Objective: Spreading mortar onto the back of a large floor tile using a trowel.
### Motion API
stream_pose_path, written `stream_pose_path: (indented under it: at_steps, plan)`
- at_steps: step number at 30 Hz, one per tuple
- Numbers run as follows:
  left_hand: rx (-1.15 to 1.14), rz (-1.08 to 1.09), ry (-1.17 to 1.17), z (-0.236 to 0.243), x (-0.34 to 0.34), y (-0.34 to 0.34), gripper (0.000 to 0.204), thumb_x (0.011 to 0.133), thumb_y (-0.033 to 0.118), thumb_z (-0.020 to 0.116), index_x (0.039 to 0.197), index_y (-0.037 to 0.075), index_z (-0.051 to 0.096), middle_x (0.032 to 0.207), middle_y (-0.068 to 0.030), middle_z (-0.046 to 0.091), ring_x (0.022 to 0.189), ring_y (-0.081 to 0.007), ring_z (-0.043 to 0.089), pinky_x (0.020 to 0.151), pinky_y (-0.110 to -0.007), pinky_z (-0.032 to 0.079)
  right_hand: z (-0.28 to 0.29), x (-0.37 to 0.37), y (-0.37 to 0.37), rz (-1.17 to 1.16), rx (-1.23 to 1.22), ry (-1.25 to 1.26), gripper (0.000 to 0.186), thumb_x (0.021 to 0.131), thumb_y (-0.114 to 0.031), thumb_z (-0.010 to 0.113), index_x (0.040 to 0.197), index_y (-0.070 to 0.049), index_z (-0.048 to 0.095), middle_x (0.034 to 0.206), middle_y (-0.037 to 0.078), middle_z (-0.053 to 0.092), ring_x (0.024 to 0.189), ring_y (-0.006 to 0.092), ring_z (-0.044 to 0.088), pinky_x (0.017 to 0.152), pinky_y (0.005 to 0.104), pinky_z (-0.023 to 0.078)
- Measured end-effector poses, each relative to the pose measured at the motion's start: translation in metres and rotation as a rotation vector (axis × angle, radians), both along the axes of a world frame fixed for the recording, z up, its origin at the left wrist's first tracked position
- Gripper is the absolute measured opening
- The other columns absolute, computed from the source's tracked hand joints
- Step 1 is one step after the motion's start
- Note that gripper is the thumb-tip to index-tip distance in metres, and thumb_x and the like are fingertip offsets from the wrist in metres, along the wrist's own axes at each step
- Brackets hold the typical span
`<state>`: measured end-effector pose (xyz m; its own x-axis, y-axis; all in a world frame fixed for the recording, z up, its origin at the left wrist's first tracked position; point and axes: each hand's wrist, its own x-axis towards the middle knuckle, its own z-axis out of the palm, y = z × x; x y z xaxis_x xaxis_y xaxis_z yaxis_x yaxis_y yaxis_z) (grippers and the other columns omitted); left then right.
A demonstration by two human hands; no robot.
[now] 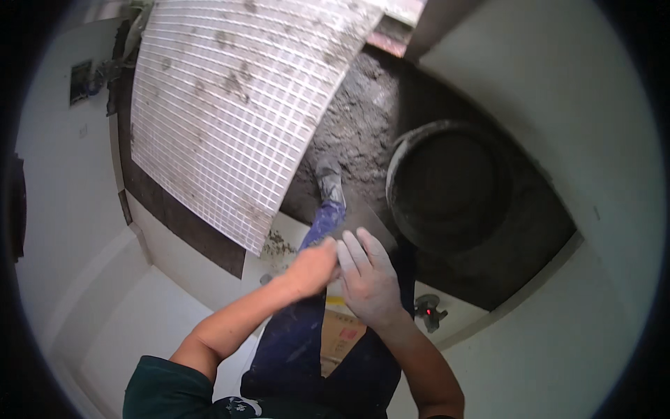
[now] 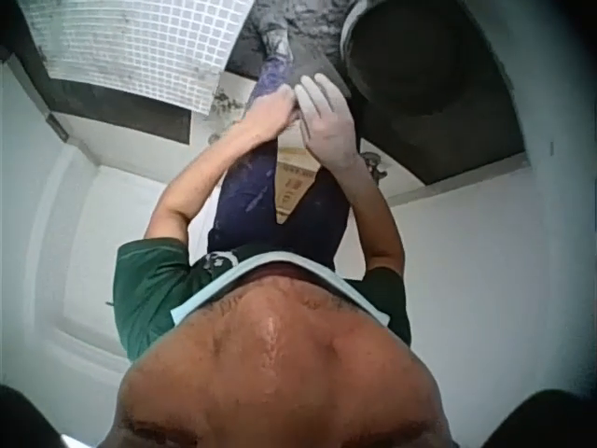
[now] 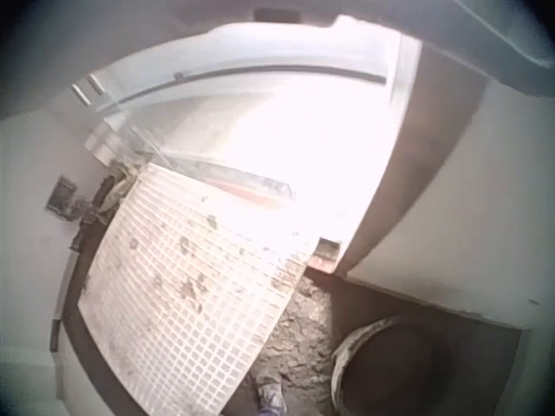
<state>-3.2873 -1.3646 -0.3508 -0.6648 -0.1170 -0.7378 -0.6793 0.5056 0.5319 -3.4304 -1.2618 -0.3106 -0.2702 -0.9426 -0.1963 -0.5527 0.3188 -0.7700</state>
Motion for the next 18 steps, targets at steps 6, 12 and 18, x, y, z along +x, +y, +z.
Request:
stream_pose_path:
  at_steps: [6,12,18]
  plan:
    - [-0.016,-0.204,0.194,0.032,-0.003,0.006,0.016,0.084,0.012,0.059,0.097,0.002,0.054,0.096,-0.0147,0.055,0.09,-0.0307,0.064,0.074,-0.04,0.055,0.025,-0.002,0.003,0.361,0.464,0.012,0.027,0.082,-0.024,0.068,0.094,-0.002,0.06,0.096,0.015,0.063,0.096,0.0333,0.061,0.084,0.0432,0.05]
    - [0.087,-0.056,0.335,0.054,0.005,-0.008,0.04,0.083,0.018,0.064,0.118,0.001,0.053,0.113,-0.0178,0.056,0.102,-0.0331,0.062,0.083,-0.039,0.053,0.03,0.001,0.034,0.015,0.721,-0.237,0.037,0.087,-0.032,0.067,0.112,-0.006,0.06,0.097,0.023,0.067,0.092,0.0434,0.063,0.079,0.049,0.051]
    - [0.032,0.096,0.197,0.055,0.11,-0.034,0.046,0.081,0.025,0.071,0.119,0.0,0.06,0.122,-0.0215,0.059,0.112,-0.0392,0.057,0.097,-0.044,0.047,0.03,-0.018,0.074,-0.685,0.751,-0.344,0.038,0.092,-0.035,0.057,0.094,0.003,0.06,0.079,0.017,0.066,0.077,0.0302,0.066,0.071,0.0417,0.05]
